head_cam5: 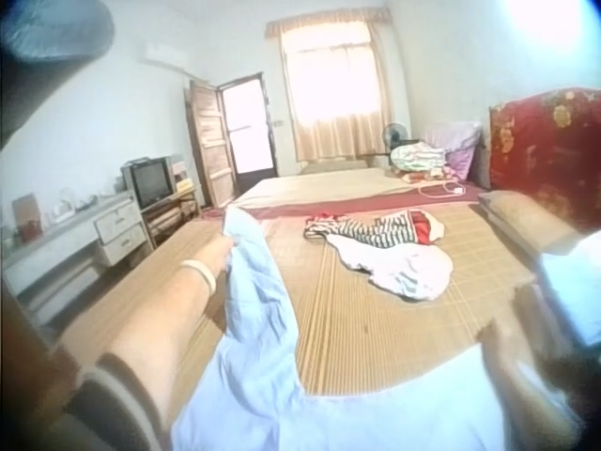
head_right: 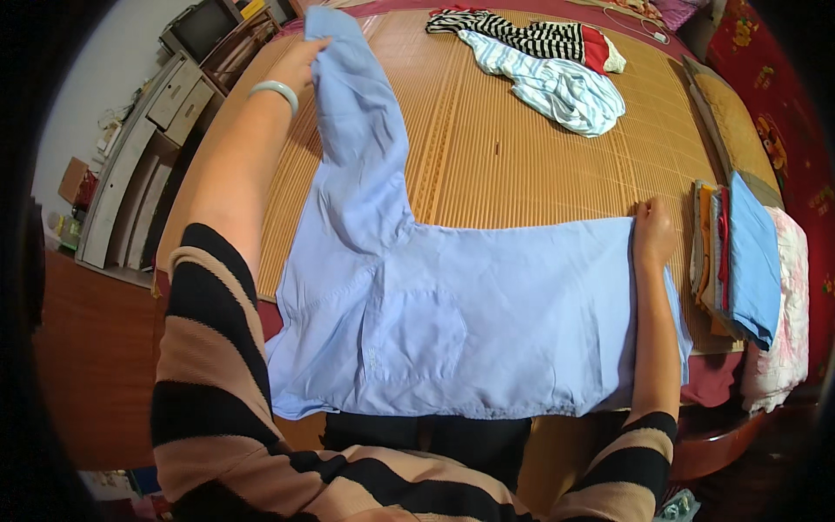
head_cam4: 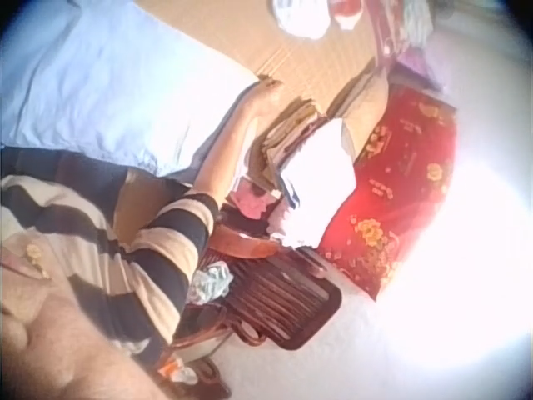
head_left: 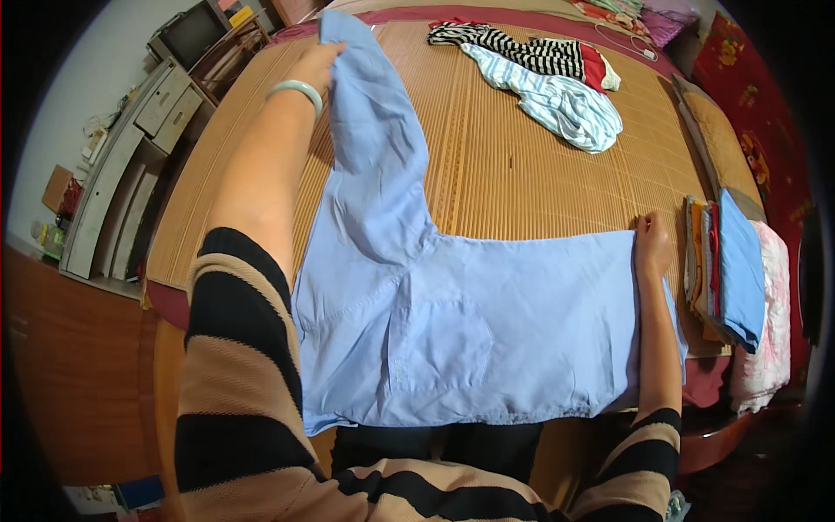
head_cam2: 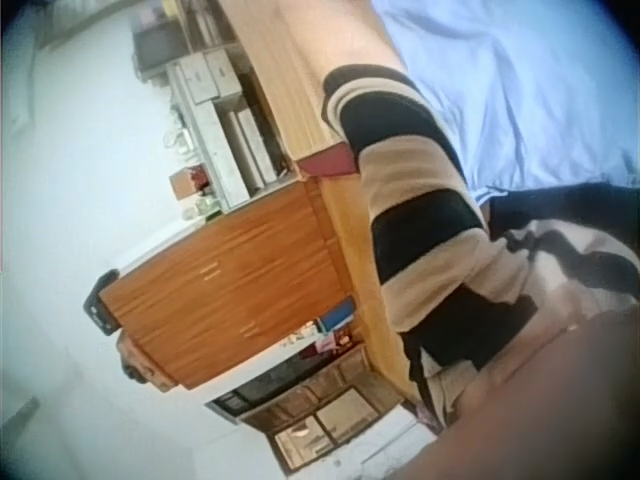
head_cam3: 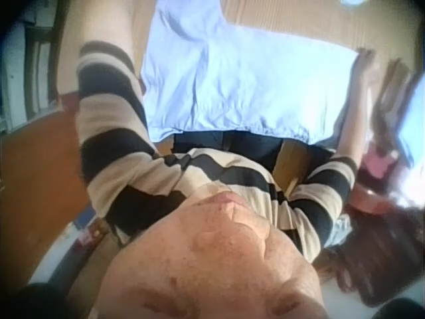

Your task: Folding a light blue shirt on a bed.

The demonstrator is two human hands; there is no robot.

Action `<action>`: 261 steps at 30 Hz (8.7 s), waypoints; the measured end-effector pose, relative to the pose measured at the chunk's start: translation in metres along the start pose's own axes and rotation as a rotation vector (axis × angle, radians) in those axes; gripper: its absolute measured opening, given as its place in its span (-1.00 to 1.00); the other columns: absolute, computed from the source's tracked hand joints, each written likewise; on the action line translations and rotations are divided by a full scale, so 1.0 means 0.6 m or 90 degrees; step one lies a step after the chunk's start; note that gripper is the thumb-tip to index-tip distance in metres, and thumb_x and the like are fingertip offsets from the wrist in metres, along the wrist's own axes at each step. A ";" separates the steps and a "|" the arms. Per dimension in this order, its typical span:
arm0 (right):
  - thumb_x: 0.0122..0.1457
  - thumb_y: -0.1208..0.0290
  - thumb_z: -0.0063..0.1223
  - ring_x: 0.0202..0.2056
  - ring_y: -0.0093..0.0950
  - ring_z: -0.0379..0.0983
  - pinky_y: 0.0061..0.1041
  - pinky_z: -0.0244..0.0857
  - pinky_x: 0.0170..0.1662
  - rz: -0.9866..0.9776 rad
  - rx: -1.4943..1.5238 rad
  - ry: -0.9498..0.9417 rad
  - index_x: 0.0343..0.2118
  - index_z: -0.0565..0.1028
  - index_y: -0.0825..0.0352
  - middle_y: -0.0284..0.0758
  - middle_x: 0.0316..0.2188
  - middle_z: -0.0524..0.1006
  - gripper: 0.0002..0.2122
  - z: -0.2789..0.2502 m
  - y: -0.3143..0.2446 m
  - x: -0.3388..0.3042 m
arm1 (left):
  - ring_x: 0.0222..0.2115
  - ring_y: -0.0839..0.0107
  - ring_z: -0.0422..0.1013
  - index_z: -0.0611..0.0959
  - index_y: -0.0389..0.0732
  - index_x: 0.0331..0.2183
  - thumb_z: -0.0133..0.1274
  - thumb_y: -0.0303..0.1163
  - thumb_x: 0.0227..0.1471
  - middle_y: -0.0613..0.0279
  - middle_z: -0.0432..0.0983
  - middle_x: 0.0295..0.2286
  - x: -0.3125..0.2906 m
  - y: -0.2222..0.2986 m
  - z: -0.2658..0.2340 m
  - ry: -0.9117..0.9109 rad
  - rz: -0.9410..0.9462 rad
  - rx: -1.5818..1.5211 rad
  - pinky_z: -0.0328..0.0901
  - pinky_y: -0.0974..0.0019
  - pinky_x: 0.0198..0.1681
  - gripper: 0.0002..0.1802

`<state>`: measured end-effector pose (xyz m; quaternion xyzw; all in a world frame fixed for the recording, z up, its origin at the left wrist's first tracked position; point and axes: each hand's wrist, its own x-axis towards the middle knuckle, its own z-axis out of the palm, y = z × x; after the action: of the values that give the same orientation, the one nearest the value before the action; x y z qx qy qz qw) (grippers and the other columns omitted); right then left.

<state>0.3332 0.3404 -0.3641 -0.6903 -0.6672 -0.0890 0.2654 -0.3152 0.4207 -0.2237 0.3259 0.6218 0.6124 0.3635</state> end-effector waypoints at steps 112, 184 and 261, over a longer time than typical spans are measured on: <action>0.14 0.18 0.09 -0.15 -0.07 0.46 -0.21 0.33 -0.08 -0.261 0.154 -0.228 -0.14 0.49 0.33 -0.05 -0.19 0.53 -0.66 -0.180 -0.017 -0.153 | -0.14 0.03 0.45 0.59 -0.28 -0.13 0.19 -0.20 -0.04 -0.05 0.54 -0.18 -0.783 -0.086 -0.199 -0.076 0.361 0.679 0.33 0.15 -0.07 -0.54; 0.25 -0.11 -0.22 0.35 -0.31 -0.06 -0.17 -0.23 0.34 -0.283 0.011 -0.198 0.28 0.19 0.13 -0.26 0.32 0.13 -0.38 0.037 -0.112 -0.034 | -0.23 0.01 0.44 0.54 -0.33 -0.35 0.17 0.15 -0.11 -0.07 0.50 -0.32 -0.815 -0.104 -0.217 0.034 0.086 0.907 0.32 0.07 -0.18 -0.36; 0.27 -0.12 -0.31 0.34 -0.27 -0.04 -0.08 -0.27 0.35 -0.511 0.142 -0.297 0.27 0.19 0.22 -0.15 0.32 0.09 -0.37 -0.037 -0.276 -0.157 | 0.30 0.08 -0.08 0.23 -0.02 0.26 -0.17 0.13 0.15 0.14 -0.01 0.29 -0.521 -0.210 -0.067 -0.178 0.420 0.966 -0.15 0.00 0.31 -0.26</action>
<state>0.1693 0.2424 -0.3492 -0.3468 -0.9284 0.0452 0.1254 -0.1809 0.1292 -0.3336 0.7198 0.6874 0.0567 -0.0784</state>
